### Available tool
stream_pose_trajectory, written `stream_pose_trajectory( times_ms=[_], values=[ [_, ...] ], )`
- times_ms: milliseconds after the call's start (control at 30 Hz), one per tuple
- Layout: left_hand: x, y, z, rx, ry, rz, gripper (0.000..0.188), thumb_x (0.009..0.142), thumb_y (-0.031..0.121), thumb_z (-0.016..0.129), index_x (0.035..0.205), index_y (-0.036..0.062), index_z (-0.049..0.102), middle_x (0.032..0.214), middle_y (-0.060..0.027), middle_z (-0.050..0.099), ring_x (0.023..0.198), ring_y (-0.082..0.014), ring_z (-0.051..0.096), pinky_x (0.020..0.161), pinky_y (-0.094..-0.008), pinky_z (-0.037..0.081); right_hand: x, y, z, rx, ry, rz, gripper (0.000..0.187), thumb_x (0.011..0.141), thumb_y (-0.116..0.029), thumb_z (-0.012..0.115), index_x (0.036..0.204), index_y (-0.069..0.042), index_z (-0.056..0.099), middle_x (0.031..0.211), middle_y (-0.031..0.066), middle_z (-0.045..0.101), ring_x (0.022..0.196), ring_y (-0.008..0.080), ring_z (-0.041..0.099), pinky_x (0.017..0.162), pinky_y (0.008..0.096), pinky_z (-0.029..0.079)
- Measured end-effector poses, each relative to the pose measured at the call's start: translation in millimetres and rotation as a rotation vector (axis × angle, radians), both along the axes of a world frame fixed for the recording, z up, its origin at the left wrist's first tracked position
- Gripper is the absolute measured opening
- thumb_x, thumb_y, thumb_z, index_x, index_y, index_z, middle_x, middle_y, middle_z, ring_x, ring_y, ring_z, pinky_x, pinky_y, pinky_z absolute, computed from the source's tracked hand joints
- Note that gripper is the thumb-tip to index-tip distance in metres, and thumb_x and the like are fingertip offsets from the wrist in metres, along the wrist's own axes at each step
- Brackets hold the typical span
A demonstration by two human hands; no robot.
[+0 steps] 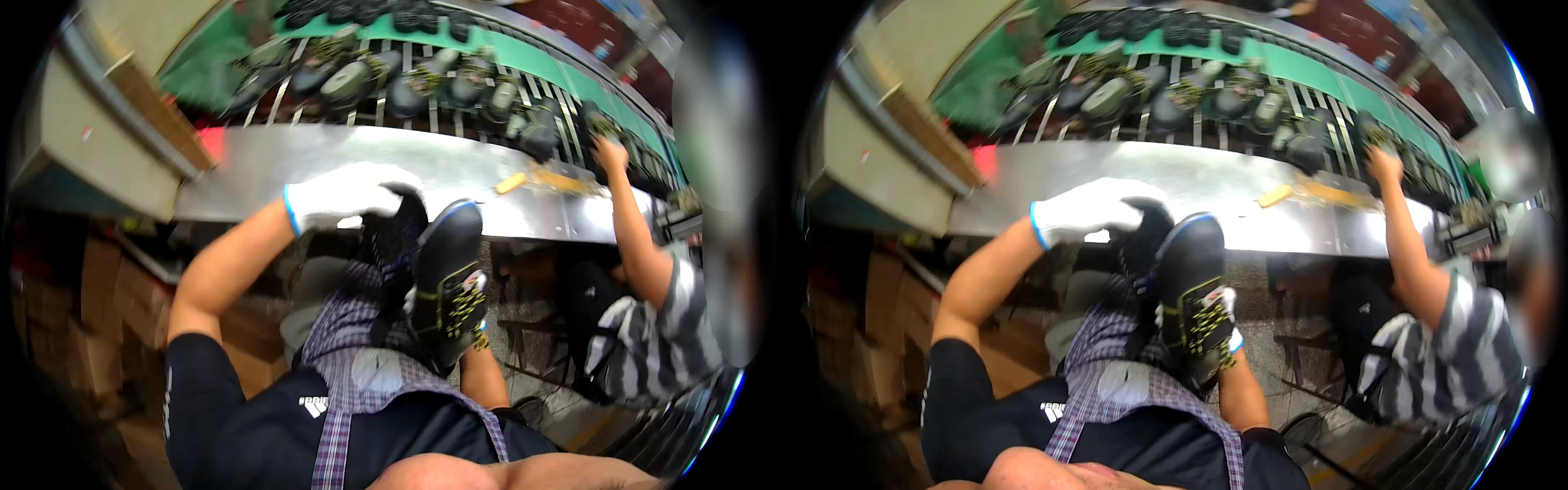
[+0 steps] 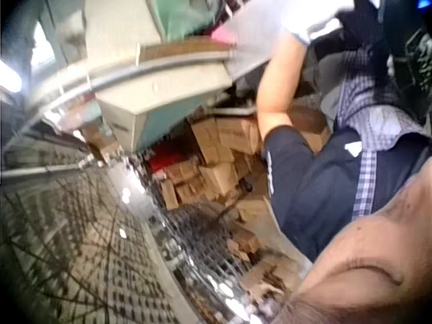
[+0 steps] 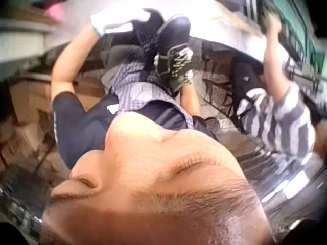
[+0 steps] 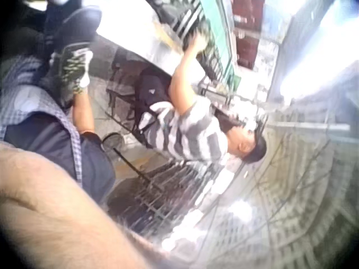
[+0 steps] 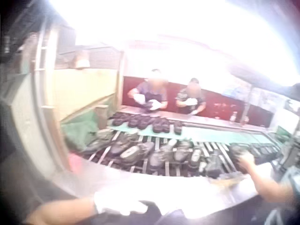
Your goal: The person picks up a boot from a conveyor belt, fits a sole onto the bottom of the boot, and uses a hand tool to press and smooth the edges of the sole against the upper.
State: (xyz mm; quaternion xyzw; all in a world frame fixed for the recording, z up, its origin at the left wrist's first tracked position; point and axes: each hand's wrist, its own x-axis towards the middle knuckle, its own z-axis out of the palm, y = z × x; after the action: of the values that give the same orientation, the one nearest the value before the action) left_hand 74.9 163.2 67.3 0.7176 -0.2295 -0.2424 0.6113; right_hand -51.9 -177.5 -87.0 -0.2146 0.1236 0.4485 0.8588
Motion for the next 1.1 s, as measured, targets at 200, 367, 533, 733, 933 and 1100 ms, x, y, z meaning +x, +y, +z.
stream_pose_trajectory(
  times_ms=[200, 367, 533, 733, 933, 1100],
  values=[
    [29.1, -68.6, -92.1, -0.343, 0.368, -0.317, 0.065, 0.098, 0.033, 0.078, 0.151, 0.0005, 0.059, 0.160, -0.0190, 0.057, 0.153, -0.0295, 0.047, 0.131, -0.0461, 0.031, -43.0, -31.7, -66.9, 0.077, 0.026, -0.132, 0.109, 0.090, -0.081, 0.069, 0.165, -0.007, 0.043, 0.155, 0.0246, 0.060, 0.134, 0.0433, 0.065, 0.114, 0.0566, 0.056],
    [47.1, -106.7, -138.0, -0.595, 0.754, -0.261, 0.045, 0.107, 0.035, 0.061, 0.122, -0.0060, 0.071, 0.144, -0.0260, 0.067, 0.139, -0.0358, 0.062, 0.124, -0.0501, 0.043, -60.7, -33.8, -76.7, -0.069, 0.006, -0.197, 0.103, 0.095, -0.079, 0.064, 0.162, -0.002, 0.048, 0.154, 0.0191, 0.063, 0.134, 0.0329, 0.067, 0.115, 0.0493, 0.057],
    [36.6, -121.3, -110.2, -0.486, 0.571, -0.334, 0.065, 0.114, 0.039, 0.043, 0.152, -0.0115, 0.055, 0.156, -0.0300, 0.058, 0.143, -0.0387, 0.058, 0.127, -0.0500, 0.041, -62.2, -28.3, -45.3, -0.208, 0.017, -0.292, 0.065, 0.111, -0.052, 0.053, 0.148, 0.000, 0.060, 0.137, 0.0179, 0.072, 0.117, 0.0289, 0.075, 0.101, 0.0440, 0.064],
    [29.4, -111.3, -133.0, -0.661, 1.013, -0.147, 0.072, 0.114, 0.041, 0.034, 0.165, -0.0091, 0.032, 0.170, -0.0279, 0.038, 0.154, -0.0389, 0.045, 0.130, -0.0504, 0.037, -59.7, -29.1, -38.1, -0.018, 0.041, -0.297, 0.034, 0.110, -0.022, 0.058, 0.129, 0.002, 0.072, 0.120, 0.0118, 0.079, 0.102, 0.0215, 0.078, 0.093, 0.0369, 0.066],
    [39.1, -81.3, -159.0, -0.020, 0.250, -0.026, 0.050, 0.105, 0.029, 0.063, 0.150, 0.0062, 0.064, 0.146, -0.0160, 0.069, 0.133, -0.0310, 0.066, 0.116, -0.0420, 0.052, -43.9, -20.2, -13.4, -0.102, 0.114, -0.350, 0.032, 0.112, -0.016, 0.051, 0.126, 0.003, 0.073, 0.115, 0.0114, 0.080, 0.097, 0.0178, 0.079, 0.086, 0.0326, 0.066],
    [41.2, -81.9, -155.2, 0.368, -0.489, -0.181, 0.053, 0.107, 0.030, 0.059, 0.144, -0.0077, 0.061, 0.141, -0.0249, 0.069, 0.128, -0.0324, 0.069, 0.112, -0.0469, 0.057, -37.5, -19.1, -31.8, -0.135, -0.039, -0.291, 0.033, 0.113, -0.019, 0.053, 0.130, 0.003, 0.071, 0.118, 0.0089, 0.079, 0.101, 0.0150, 0.076, 0.088, 0.0308, 0.064]
  ],
)
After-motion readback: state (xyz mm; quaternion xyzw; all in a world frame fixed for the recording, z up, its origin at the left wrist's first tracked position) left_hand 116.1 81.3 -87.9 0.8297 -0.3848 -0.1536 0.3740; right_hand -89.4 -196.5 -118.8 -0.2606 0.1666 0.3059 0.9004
